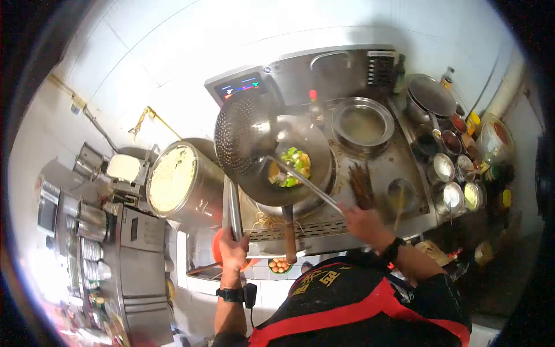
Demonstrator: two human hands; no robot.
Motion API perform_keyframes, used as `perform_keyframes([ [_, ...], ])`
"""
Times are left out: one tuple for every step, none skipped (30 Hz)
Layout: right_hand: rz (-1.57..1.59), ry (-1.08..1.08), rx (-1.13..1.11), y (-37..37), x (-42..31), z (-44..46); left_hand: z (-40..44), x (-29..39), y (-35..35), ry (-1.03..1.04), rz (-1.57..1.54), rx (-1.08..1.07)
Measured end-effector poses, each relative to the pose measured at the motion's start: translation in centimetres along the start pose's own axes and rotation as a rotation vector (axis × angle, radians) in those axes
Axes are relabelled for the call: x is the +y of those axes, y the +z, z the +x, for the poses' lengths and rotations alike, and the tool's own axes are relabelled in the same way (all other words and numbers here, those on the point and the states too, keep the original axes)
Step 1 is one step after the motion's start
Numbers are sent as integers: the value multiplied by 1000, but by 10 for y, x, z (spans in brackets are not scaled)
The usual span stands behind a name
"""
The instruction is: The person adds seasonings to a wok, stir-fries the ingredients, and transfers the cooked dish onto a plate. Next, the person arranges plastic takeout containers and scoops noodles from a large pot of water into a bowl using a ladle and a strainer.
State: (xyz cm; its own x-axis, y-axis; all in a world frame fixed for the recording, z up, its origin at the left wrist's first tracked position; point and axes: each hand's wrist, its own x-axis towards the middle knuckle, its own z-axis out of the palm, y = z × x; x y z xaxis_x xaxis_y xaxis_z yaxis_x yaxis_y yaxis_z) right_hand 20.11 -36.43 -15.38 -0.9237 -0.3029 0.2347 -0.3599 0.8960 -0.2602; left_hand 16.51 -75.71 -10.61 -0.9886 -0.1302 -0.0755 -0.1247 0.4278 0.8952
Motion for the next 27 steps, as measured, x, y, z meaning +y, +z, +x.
perform_keyframes([
  [0,22,8,10,6,-10,4,1,3,38,90,47],
  [-17,3,-59,24,18,-25,9,1,9,84,173,89],
  [-43,-4,-117,28,31,-35,27,-37,11,459,259,187],
  [-60,53,-94,21,39,-41,32,-33,12,240,231,114],
  [-29,17,-116,10,41,-47,34,-27,13,324,56,26],
  [1,-18,-137,0,44,-52,24,22,24,91,-119,-14],
  [-13,49,-116,-1,46,-56,22,50,31,66,-179,-91],
  [38,57,-120,4,47,-55,24,67,38,121,-154,-155],
  [87,54,-122,11,53,-53,34,82,48,70,-239,-237],
  [76,96,-102,27,58,-54,41,97,57,15,-321,-313],
  [130,94,-53,51,64,-56,36,136,78,19,-402,-386],
  [183,86,-2,61,71,-55,49,149,98,37,-398,-422],
  [172,114,16,54,74,-52,64,157,117,10,-500,-565],
  [187,122,-108,39,72,-49,76,167,137,-24,-599,-707],
  [207,125,-235,25,70,-46,86,185,163,-35,-542,-750],
  [199,145,-223,12,69,-39,101,195,191,-102,-573,-803],
  [200,185,-345,2,66,-32,120,206,221,-166,-599,-987],
  [203,223,-469,-3,68,-33,135,218,256,-211,-640,-1149],
  [195,235,-465,12,75,-39,147,233,290,-254,-684,-1309],
  [243,147,-307,42,86,-45,150,253,323,-228,-670,-1302],
  [293,55,-152,59,94,-51,148,272,353,-208,-655,-1291],
  [284,59,-163,54,97,-52,142,289,380,-203,-677,-1314],
  [328,75,-190,42,98,-47,137,304,405,-200,-706,-1333],
  [378,91,-228,35,96,-44,141,309,432,-171,-712,-1326],
  [371,87,-262,41,96,-47,151,305,466,-141,-725,-1311],
  [298,77,-148,53,95,-52,183,291,510,-578,-866,-1540],
  [238,47,-41,62,97,-57,175,286,529,-102,-777,-1396],
])
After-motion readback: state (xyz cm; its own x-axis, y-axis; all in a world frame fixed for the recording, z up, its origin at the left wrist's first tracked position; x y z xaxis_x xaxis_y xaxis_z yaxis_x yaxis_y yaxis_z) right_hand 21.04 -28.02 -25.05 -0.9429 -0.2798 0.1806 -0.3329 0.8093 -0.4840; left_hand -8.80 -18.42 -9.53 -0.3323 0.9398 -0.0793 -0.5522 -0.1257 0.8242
